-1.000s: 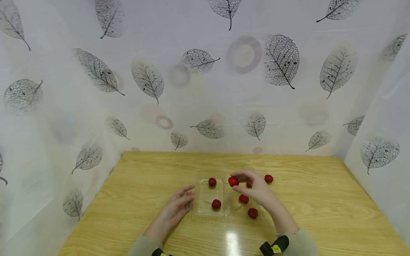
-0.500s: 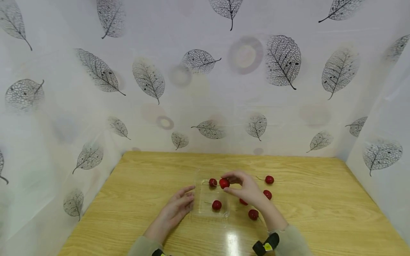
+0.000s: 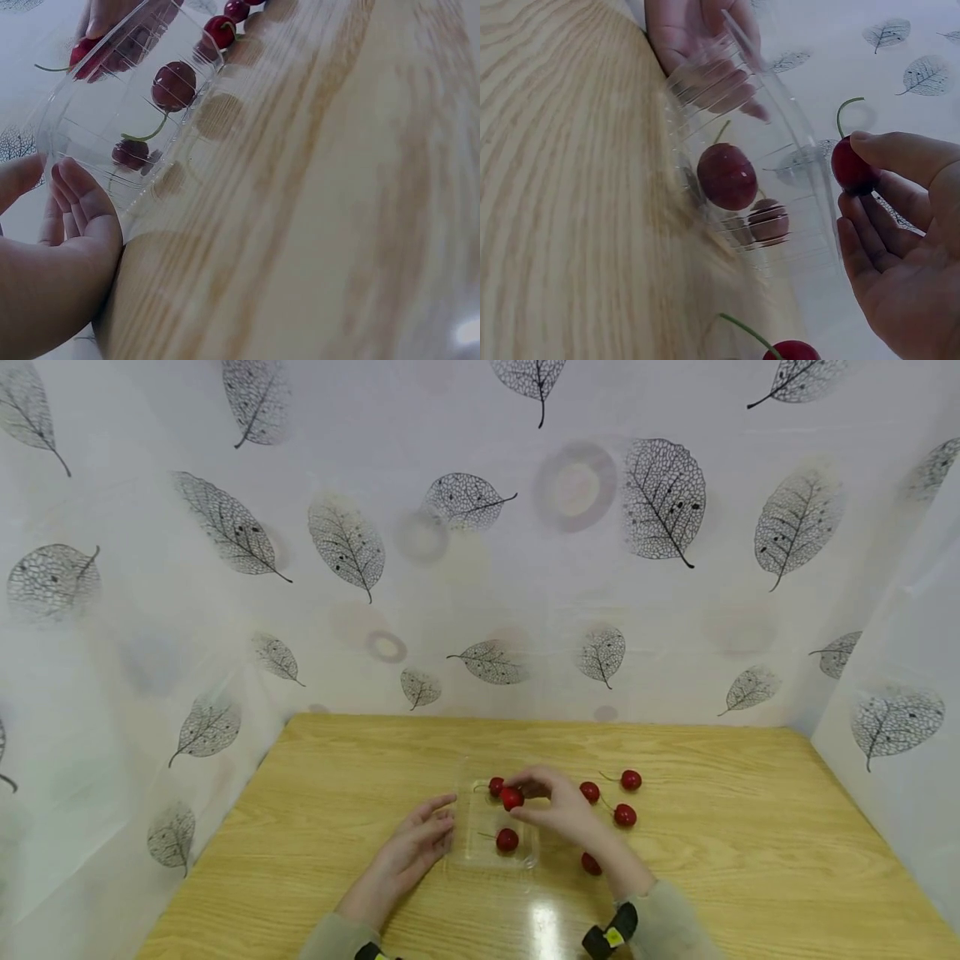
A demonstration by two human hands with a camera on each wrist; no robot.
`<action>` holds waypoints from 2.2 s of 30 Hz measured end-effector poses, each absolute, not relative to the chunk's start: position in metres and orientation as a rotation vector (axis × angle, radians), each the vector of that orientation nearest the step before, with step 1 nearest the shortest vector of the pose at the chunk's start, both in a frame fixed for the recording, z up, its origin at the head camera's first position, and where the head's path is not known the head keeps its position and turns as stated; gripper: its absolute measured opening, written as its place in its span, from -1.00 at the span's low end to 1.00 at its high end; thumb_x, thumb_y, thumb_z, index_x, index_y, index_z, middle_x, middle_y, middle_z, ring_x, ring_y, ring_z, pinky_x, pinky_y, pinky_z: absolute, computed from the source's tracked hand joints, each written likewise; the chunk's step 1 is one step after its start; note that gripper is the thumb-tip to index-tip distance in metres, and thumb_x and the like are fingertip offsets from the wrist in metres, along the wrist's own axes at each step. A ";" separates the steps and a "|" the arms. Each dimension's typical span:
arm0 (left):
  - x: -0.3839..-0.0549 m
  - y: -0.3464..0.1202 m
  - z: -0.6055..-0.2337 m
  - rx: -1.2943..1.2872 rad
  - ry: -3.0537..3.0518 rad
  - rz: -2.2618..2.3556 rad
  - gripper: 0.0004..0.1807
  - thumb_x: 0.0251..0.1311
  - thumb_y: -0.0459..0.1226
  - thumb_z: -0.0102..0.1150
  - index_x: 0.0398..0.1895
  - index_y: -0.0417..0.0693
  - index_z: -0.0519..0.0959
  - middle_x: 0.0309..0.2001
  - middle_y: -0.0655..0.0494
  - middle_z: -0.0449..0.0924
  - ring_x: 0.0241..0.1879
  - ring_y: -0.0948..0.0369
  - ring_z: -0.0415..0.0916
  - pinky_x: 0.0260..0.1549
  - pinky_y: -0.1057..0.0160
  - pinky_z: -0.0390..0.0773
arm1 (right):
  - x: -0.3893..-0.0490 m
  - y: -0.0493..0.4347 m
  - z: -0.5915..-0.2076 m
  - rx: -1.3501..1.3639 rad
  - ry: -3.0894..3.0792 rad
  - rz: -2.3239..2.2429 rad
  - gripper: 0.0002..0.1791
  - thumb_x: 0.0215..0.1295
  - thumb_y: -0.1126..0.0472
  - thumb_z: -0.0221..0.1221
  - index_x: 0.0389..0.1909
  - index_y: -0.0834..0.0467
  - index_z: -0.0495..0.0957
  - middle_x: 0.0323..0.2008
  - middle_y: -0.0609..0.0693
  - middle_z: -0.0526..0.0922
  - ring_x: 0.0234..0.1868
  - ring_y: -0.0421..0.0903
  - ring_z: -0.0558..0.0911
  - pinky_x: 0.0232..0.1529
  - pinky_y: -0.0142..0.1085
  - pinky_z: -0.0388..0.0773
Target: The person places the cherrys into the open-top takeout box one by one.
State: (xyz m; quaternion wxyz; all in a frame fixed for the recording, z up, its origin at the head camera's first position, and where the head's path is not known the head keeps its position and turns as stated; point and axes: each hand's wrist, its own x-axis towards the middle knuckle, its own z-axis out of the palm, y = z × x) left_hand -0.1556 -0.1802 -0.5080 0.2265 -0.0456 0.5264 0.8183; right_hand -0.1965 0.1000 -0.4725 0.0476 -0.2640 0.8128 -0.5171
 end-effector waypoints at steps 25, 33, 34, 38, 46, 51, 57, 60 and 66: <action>-0.155 -0.179 -0.507 -0.137 1.459 2.258 -0.39 0.57 -0.43 0.03 0.60 -0.23 0.17 0.02 0.18 0.44 -0.08 0.39 0.51 -0.01 0.47 0.58 | -0.190 0.093 -0.479 -0.893 2.604 -1.434 -0.62 0.17 0.33 0.52 0.03 0.10 0.74 0.02 0.00 0.77 0.03 -0.03 0.73 0.17 -0.22 0.67; -0.155 -0.178 -0.506 -0.149 1.449 2.265 -0.41 0.57 -0.43 0.03 0.59 -0.22 0.19 0.00 0.19 0.46 -0.08 0.39 0.51 0.01 0.46 0.58 | -0.193 0.095 -0.482 -0.976 2.626 -1.380 -0.61 0.15 0.34 0.53 0.02 0.10 0.76 0.00 -0.03 0.80 0.01 -0.05 0.74 0.16 -0.23 0.67; -0.155 -0.178 -0.506 -0.149 1.448 2.266 -0.41 0.57 -0.43 0.03 0.59 -0.22 0.19 0.00 0.19 0.46 -0.08 0.39 0.51 0.01 0.46 0.58 | -0.193 0.095 -0.482 -0.989 2.627 -1.371 -0.61 0.15 0.35 0.53 0.02 0.10 0.76 0.00 -0.03 0.80 0.01 -0.05 0.74 0.15 -0.23 0.67; -0.155 -0.178 -0.506 -0.143 1.451 2.262 -0.39 0.57 -0.42 0.03 0.60 -0.23 0.16 0.01 0.19 0.45 -0.06 0.38 0.50 0.02 0.46 0.58 | -0.194 0.095 -0.482 -1.036 2.651 -1.310 -0.60 0.13 0.36 0.54 0.01 0.10 0.75 0.00 -0.03 0.80 0.00 -0.08 0.74 0.14 -0.22 0.68; -0.155 -0.179 -0.507 -0.117 1.464 2.250 -0.37 0.57 -0.43 0.02 0.61 -0.26 0.11 -0.01 0.20 0.45 -0.06 0.38 0.50 0.02 0.45 0.57 | -0.194 0.095 -0.482 -1.127 2.698 -1.190 -0.58 0.10 0.35 0.56 0.01 0.11 0.74 -0.01 -0.03 0.80 0.00 -0.08 0.74 0.14 -0.19 0.71; -0.155 -0.178 -0.507 -0.116 1.463 2.252 -0.38 0.57 -0.43 0.02 0.60 -0.27 0.12 -0.01 0.20 0.45 -0.07 0.38 0.51 0.01 0.46 0.57 | -0.193 0.094 -0.481 -1.153 2.708 -1.166 -0.59 0.12 0.34 0.55 0.02 0.12 0.74 0.00 -0.04 0.81 0.01 -0.08 0.74 0.14 -0.19 0.70; -0.156 -0.177 -0.507 -0.125 1.452 2.266 -0.39 0.55 -0.44 0.03 0.59 -0.26 0.15 -0.02 0.19 0.45 -0.08 0.38 0.51 0.00 0.46 0.58 | -0.191 0.094 -0.480 -1.124 2.708 -1.183 -0.61 0.16 0.35 0.52 0.03 0.14 0.73 0.02 -0.01 0.80 0.03 -0.04 0.74 0.19 -0.13 0.69; -0.156 -0.178 -0.507 -0.124 1.453 2.265 -0.38 0.56 -0.44 0.03 0.59 -0.27 0.14 -0.01 0.19 0.45 -0.08 0.38 0.51 0.00 0.46 0.58 | -0.192 0.094 -0.480 -1.104 2.684 -1.223 -0.62 0.18 0.36 0.50 0.04 0.15 0.73 0.05 0.01 0.80 0.04 -0.03 0.74 0.18 -0.16 0.69; -0.156 -0.176 -0.508 -0.127 1.439 2.277 -0.41 0.55 -0.45 0.04 0.57 -0.24 0.19 -0.01 0.18 0.44 -0.08 0.38 0.52 0.00 0.46 0.58 | -0.193 0.098 -0.480 -1.025 2.571 -1.387 -0.66 0.24 0.37 0.46 0.05 0.20 0.73 0.05 0.05 0.80 0.03 -0.01 0.73 0.13 -0.23 0.69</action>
